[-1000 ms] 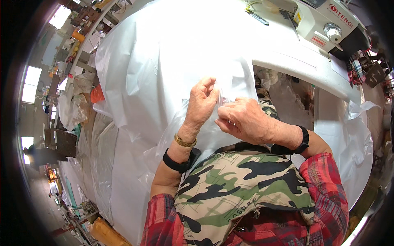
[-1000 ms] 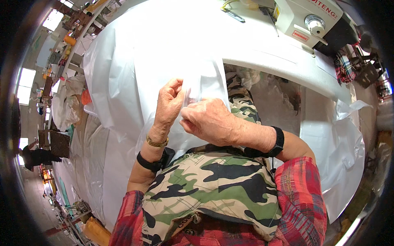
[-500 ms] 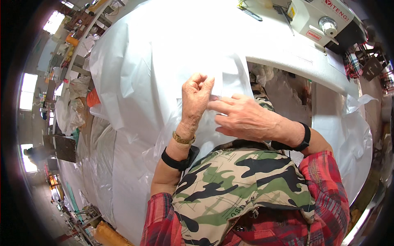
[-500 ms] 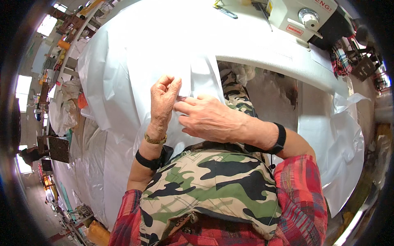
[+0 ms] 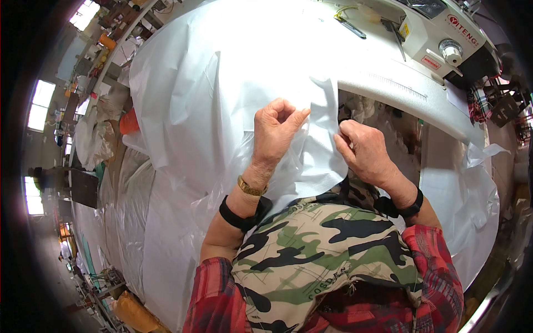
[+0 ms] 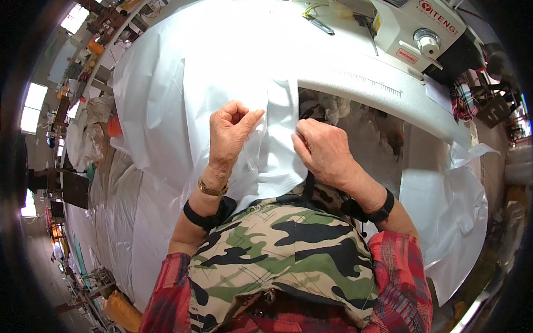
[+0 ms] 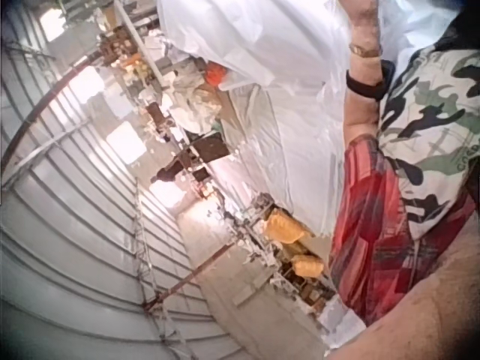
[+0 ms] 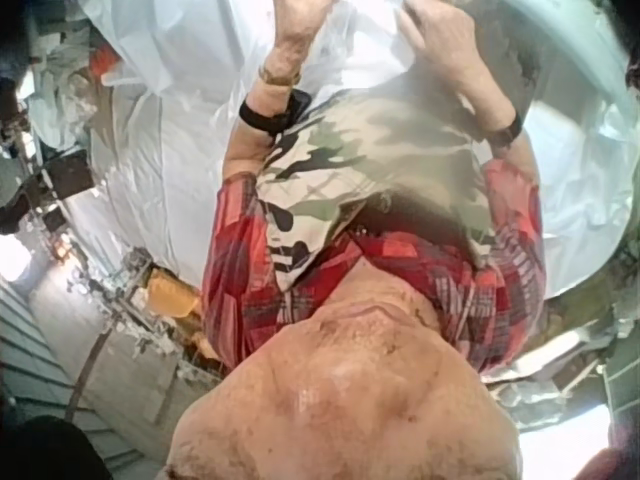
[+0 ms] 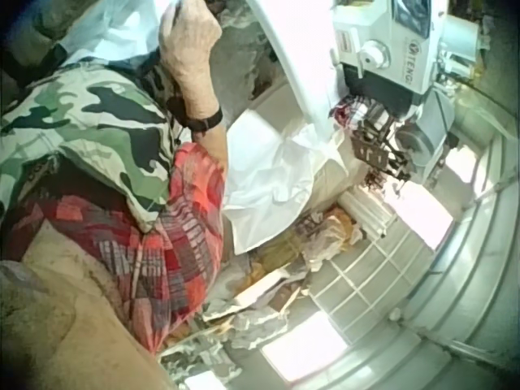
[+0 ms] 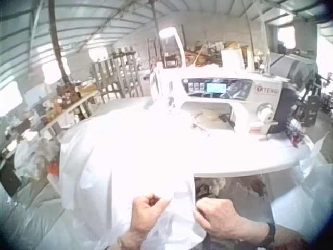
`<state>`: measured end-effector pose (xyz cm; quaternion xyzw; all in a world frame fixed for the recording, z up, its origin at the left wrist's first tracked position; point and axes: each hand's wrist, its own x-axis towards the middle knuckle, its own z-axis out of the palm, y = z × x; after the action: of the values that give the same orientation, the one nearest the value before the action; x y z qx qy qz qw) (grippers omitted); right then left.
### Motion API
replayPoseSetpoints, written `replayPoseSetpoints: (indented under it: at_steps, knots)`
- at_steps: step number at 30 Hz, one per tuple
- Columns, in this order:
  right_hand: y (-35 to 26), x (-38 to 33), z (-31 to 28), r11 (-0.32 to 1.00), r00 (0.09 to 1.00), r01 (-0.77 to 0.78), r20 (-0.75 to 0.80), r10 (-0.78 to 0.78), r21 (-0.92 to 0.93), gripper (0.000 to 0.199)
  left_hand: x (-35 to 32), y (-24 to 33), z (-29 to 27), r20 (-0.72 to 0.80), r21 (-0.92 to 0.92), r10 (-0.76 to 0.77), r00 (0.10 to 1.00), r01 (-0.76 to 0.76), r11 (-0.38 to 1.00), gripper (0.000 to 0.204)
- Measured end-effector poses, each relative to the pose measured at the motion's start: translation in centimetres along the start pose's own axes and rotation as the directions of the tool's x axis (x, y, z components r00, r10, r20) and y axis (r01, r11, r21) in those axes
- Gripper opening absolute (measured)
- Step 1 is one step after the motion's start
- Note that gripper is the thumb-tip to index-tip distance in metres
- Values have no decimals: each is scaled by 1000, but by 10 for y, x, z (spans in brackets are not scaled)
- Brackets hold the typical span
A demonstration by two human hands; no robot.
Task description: Sewing large white plastic sheets together using an industrial sewing machine.
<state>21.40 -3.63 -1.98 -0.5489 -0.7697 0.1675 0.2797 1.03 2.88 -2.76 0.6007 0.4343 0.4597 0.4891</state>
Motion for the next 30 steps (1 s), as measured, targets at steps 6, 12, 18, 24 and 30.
replayPoseSetpoints:
  at_steps: [6, 12, 18, 24, 30]
  knots:
    - [-21, 15, -9, 928, 990, -19, 134, -33, 371, 25, -2, 0, 0, -3, 83, 89, 996, -89, 993, 23]
    - [-34, 28, -4, 944, 960, 43, 249, -130, 328, 24, -11, 9, 1, -6, 167, 149, 989, -146, 975, 14]
    - [-42, 31, 10, 940, 960, 249, 72, -272, 232, 11, -12, 15, -6, 34, 79, 142, 989, -144, 986, 15]
    - [-46, 40, 24, 907, 914, 405, -10, -406, 116, 14, -4, 14, -20, 39, -43, 14, 999, -12, 999, 11]
    - [-17, 52, 47, 776, 980, 112, -196, 16, 620, 35, 10, 33, -54, 71, 60, -26, 997, 22, 998, 7]
